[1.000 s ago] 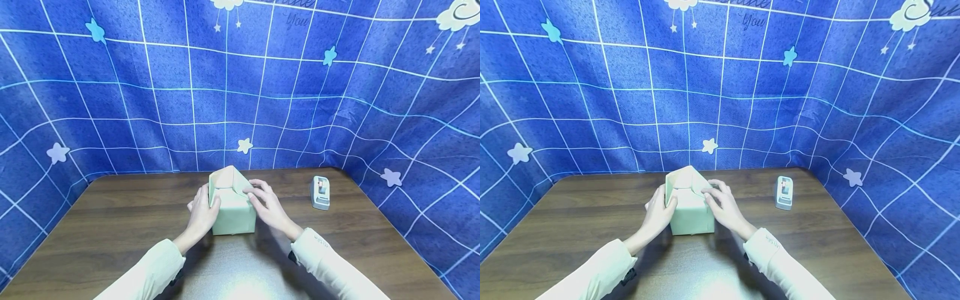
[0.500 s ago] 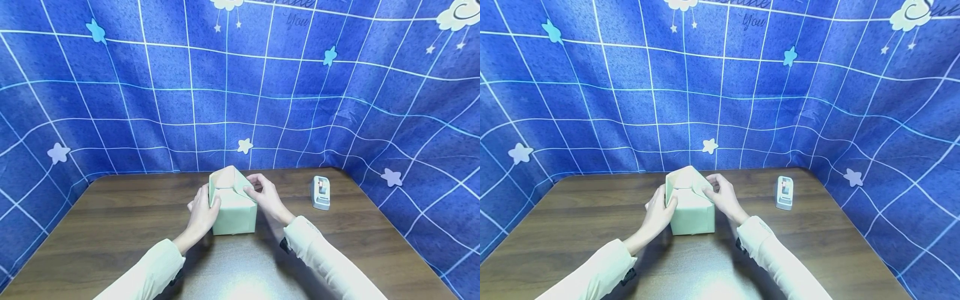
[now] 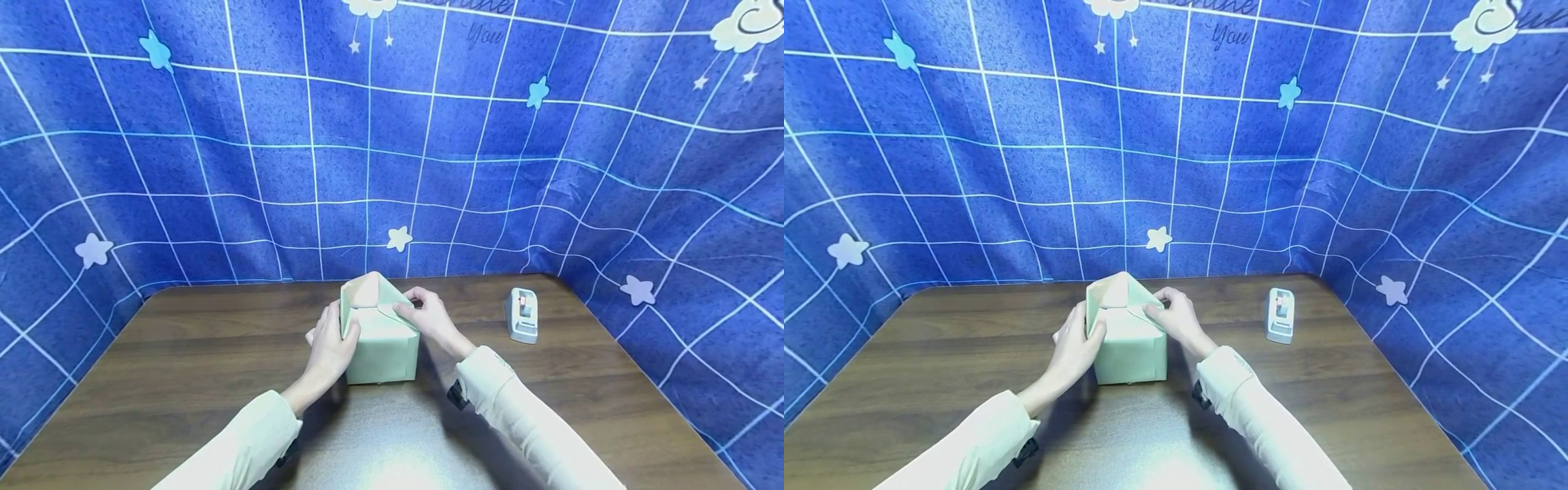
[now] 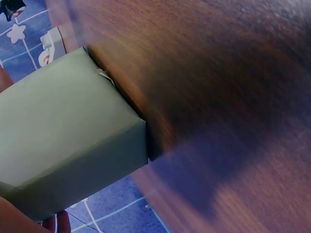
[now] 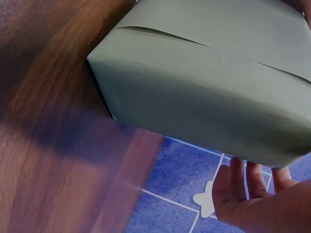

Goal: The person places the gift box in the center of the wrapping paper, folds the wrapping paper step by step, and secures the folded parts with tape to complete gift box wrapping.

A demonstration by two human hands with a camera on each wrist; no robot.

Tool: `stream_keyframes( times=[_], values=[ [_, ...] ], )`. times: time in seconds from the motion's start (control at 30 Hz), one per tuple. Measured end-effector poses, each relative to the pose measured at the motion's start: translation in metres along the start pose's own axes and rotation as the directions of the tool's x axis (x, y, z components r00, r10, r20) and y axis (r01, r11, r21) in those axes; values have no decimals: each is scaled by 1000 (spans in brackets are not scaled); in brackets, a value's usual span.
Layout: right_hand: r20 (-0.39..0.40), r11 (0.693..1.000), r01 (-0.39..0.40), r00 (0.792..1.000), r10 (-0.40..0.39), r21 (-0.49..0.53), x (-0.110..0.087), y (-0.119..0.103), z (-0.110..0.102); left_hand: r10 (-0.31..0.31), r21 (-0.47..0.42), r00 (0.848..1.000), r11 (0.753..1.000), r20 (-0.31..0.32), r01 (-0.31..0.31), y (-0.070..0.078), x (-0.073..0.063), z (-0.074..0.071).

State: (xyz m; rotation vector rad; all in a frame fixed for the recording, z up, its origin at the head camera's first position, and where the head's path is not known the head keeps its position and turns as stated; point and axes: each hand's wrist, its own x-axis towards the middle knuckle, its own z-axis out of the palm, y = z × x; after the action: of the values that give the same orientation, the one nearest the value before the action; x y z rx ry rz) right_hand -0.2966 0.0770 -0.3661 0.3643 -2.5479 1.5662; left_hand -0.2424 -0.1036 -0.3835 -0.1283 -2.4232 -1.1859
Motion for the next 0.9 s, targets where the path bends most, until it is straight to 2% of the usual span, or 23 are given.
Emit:
stream_keyframes(
  times=[0.2,0.57,0.73,0.9],
  values=[
    [0,999,-39,999,39,-1,1,0,3,12,8,1000,1000,-10,-12,-1,-1,1],
    [25,999,-31,999,31,-20,2,-3,4,7,14,1000,1000,-5,-7,0,-1,0],
    [32,1000,-10,999,9,23,-1,-2,0,-2,19,1000,1000,0,2,0,0,-1],
    [1,997,-2,1000,2,76,-3,0,-2,4,20,1000,1000,-2,-3,-1,0,0]
  ],
)
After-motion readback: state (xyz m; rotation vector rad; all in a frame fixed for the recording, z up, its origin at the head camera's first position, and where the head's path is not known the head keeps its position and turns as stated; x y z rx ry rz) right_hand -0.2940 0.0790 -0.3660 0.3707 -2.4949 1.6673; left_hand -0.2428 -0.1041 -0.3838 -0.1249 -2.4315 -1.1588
